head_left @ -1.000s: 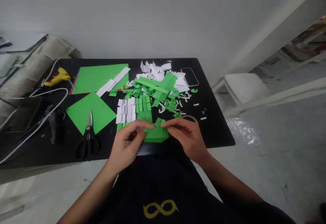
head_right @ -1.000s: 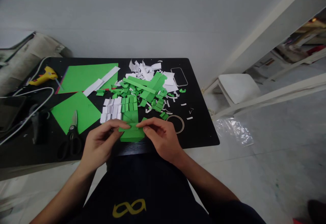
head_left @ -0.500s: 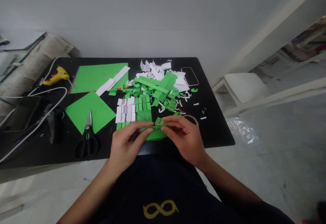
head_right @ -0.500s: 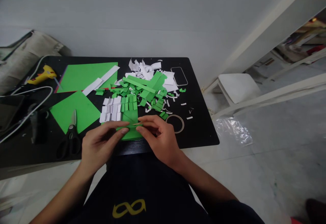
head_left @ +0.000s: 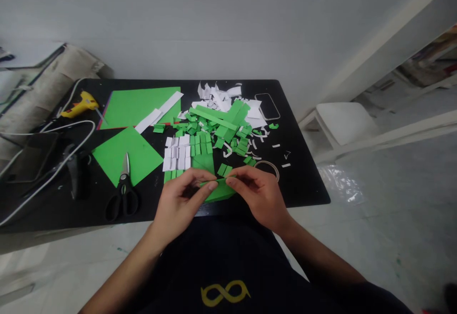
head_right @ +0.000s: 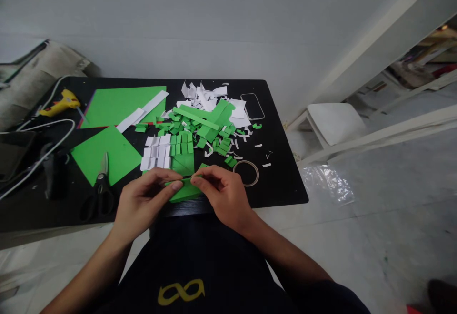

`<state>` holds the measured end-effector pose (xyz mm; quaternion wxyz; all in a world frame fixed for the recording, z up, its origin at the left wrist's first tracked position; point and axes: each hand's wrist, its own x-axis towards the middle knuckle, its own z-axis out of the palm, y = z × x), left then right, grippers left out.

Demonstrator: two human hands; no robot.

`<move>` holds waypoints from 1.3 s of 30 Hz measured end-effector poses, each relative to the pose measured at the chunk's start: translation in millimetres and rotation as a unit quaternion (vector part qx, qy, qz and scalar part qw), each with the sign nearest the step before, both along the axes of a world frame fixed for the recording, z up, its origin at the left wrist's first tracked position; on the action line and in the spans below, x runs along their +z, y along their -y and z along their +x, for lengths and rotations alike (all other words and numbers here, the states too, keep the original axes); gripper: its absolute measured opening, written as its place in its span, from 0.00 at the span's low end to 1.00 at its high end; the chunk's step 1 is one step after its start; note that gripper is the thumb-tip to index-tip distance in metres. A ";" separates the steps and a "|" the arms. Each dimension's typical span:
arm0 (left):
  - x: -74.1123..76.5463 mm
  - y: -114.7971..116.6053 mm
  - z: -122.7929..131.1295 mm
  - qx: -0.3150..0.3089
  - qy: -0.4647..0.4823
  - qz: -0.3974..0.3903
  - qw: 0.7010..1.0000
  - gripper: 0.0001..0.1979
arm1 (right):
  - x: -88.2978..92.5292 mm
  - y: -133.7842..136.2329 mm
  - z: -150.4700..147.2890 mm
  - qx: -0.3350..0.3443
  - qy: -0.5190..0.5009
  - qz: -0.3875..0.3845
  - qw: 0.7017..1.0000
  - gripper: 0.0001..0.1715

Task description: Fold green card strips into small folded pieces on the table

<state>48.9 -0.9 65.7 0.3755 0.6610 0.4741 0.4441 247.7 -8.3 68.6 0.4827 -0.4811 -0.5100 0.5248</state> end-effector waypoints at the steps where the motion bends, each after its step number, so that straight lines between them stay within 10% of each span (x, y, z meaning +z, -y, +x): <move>1: 0.4 -0.4 0.1 -0.004 0.000 -0.010 1.000 0.02 | -0.2 0.1 0.0 0.000 0.003 0.004 1.000 0.07; 39: -3.2 0.5 6.1 0.031 -0.027 0.013 0.999 0.06 | -5.4 -1.7 -1.8 0.032 0.037 0.007 0.999 0.12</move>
